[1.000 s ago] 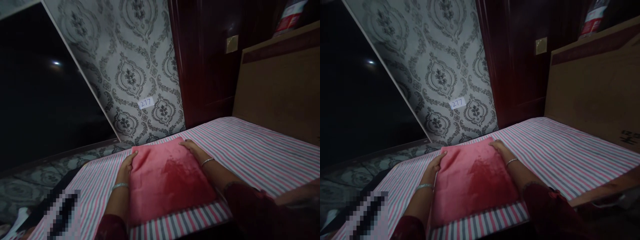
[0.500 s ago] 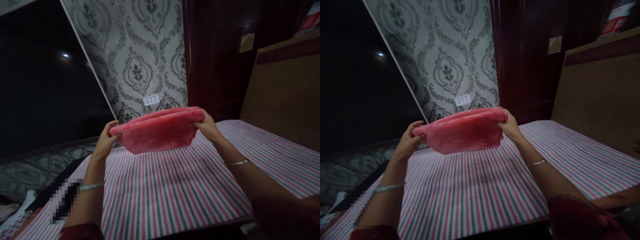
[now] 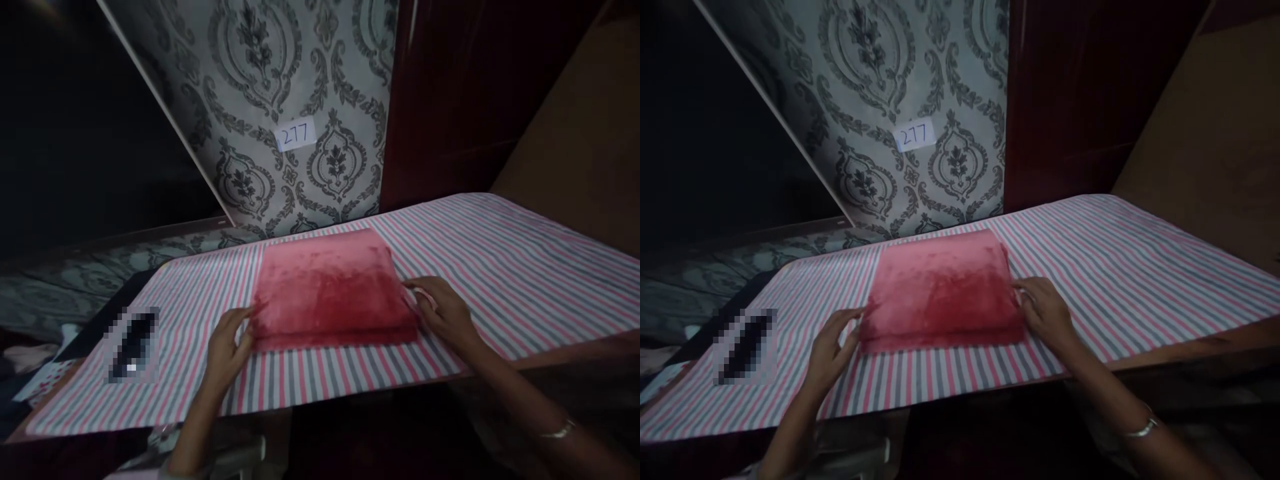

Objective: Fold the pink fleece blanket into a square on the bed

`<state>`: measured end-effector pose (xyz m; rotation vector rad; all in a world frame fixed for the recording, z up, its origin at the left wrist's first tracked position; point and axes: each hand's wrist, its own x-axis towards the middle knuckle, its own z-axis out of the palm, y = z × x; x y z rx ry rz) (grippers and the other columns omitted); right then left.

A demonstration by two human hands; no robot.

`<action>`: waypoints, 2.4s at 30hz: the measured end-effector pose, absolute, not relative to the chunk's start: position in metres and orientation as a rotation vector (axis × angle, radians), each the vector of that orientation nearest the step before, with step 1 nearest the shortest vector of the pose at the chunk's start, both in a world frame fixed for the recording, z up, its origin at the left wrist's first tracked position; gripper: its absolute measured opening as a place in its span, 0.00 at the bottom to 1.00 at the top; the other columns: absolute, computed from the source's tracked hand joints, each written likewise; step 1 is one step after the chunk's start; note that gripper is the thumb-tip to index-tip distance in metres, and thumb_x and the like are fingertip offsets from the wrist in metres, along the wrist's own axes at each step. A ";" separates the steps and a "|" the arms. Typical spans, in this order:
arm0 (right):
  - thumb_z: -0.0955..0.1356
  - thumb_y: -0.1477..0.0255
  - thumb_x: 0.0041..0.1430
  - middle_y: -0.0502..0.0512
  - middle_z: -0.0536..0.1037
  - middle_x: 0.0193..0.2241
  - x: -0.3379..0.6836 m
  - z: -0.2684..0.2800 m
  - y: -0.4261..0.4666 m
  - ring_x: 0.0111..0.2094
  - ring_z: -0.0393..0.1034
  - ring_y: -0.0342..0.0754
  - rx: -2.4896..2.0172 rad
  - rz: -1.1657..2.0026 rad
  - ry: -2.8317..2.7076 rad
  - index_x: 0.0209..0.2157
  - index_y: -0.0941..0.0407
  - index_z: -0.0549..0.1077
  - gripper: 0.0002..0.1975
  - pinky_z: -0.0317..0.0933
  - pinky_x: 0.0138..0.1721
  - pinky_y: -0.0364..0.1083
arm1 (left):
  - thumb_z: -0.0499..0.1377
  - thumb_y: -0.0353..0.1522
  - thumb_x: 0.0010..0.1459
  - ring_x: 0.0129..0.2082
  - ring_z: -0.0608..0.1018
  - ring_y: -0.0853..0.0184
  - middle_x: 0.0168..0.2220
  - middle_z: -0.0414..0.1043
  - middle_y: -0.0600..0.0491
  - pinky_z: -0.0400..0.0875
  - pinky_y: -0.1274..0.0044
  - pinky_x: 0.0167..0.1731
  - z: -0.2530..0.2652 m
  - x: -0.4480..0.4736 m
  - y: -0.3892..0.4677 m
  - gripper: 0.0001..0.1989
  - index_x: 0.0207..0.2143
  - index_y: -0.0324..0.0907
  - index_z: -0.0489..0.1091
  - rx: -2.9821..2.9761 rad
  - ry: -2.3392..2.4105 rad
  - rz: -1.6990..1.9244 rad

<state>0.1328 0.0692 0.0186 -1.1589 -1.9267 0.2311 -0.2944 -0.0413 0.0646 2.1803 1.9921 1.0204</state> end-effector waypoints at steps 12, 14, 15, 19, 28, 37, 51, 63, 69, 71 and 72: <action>0.62 0.53 0.67 0.56 0.52 0.72 0.030 0.025 0.098 0.72 0.37 0.65 -1.507 0.032 -2.404 0.70 0.49 0.55 0.35 0.33 0.68 0.67 | 0.57 0.48 0.63 0.72 0.49 0.44 0.73 0.48 0.42 0.43 0.45 0.65 0.042 -0.181 0.038 0.35 0.69 0.48 0.57 2.328 2.251 0.331; 0.62 0.53 0.67 0.55 0.50 0.72 0.033 0.018 0.098 0.72 0.36 0.64 -1.510 0.022 -2.403 0.71 0.48 0.55 0.35 0.32 0.68 0.66 | 0.57 0.48 0.63 0.72 0.48 0.44 0.73 0.46 0.43 0.42 0.45 0.66 0.034 -0.183 0.035 0.36 0.70 0.49 0.56 2.337 2.258 0.334; 0.62 0.53 0.67 0.55 0.50 0.72 0.034 0.017 0.097 0.72 0.35 0.64 -1.508 0.020 -2.399 0.71 0.49 0.55 0.35 0.33 0.68 0.66 | 0.57 0.48 0.62 0.72 0.48 0.44 0.73 0.46 0.43 0.43 0.46 0.66 0.032 -0.184 0.034 0.36 0.70 0.49 0.56 2.350 2.257 0.337; 0.63 0.54 0.67 0.55 0.50 0.72 0.034 0.020 0.096 0.72 0.36 0.65 -1.520 0.046 -2.400 0.70 0.48 0.55 0.34 0.34 0.68 0.67 | 0.57 0.47 0.63 0.72 0.50 0.44 0.73 0.46 0.44 0.44 0.46 0.66 0.032 -0.188 0.032 0.36 0.70 0.49 0.56 2.382 2.250 0.331; 0.63 0.55 0.67 0.57 0.49 0.72 0.035 0.022 0.095 0.72 0.36 0.64 -1.483 0.115 -2.387 0.70 0.50 0.56 0.34 0.31 0.69 0.66 | 0.56 0.46 0.64 0.72 0.49 0.45 0.73 0.45 0.44 0.44 0.47 0.66 0.036 -0.189 0.035 0.35 0.70 0.47 0.55 2.340 2.240 0.326; 0.62 0.54 0.68 0.57 0.50 0.72 0.037 0.020 0.096 0.72 0.36 0.64 -1.469 0.108 -2.384 0.70 0.50 0.57 0.34 0.32 0.68 0.66 | 0.51 0.43 0.67 0.72 0.51 0.48 0.72 0.48 0.40 0.48 0.44 0.64 0.041 -0.221 0.015 0.30 0.69 0.45 0.58 2.140 2.487 0.283; 0.64 0.61 0.66 0.59 0.60 0.68 0.043 0.029 0.100 0.69 0.48 0.65 -1.398 0.191 -2.398 0.66 0.52 0.65 0.29 0.41 0.67 0.67 | 0.50 0.38 0.67 0.70 0.58 0.51 0.69 0.58 0.41 0.48 0.49 0.66 0.041 -0.225 0.003 0.25 0.64 0.42 0.65 1.961 2.490 0.577; 0.65 0.63 0.57 0.57 0.82 0.36 0.120 0.016 0.135 0.36 0.76 0.53 -1.376 1.121 -1.398 0.50 0.59 0.77 0.23 0.69 0.39 0.49 | 0.50 0.38 0.67 0.69 0.59 0.48 0.69 0.58 0.39 0.50 0.47 0.65 0.023 -0.205 0.028 0.26 0.65 0.42 0.64 2.401 2.302 0.549; 0.73 0.61 0.46 0.50 0.79 0.27 0.117 0.012 0.126 0.28 0.72 0.47 -1.020 1.477 -1.089 0.31 0.55 0.77 0.13 0.64 0.32 0.44 | 0.51 0.38 0.67 0.68 0.62 0.50 0.67 0.61 0.40 0.52 0.50 0.65 0.019 -0.208 0.027 0.25 0.64 0.43 0.66 2.448 2.317 0.612; 0.74 0.63 0.45 0.51 0.80 0.28 0.116 0.016 0.124 0.27 0.72 0.46 -0.931 1.617 -1.022 0.33 0.55 0.77 0.13 0.64 0.31 0.44 | 0.50 0.38 0.67 0.68 0.62 0.50 0.67 0.61 0.40 0.52 0.50 0.65 0.018 -0.208 0.028 0.25 0.64 0.43 0.66 2.452 2.320 0.617; 0.75 0.65 0.44 0.51 0.81 0.29 0.115 0.018 0.124 0.27 0.73 0.45 -0.895 1.684 -1.007 0.34 0.55 0.77 0.14 0.65 0.31 0.43 | 0.50 0.38 0.67 0.68 0.62 0.50 0.67 0.61 0.40 0.53 0.50 0.65 0.018 -0.209 0.028 0.25 0.64 0.42 0.67 2.453 2.319 0.615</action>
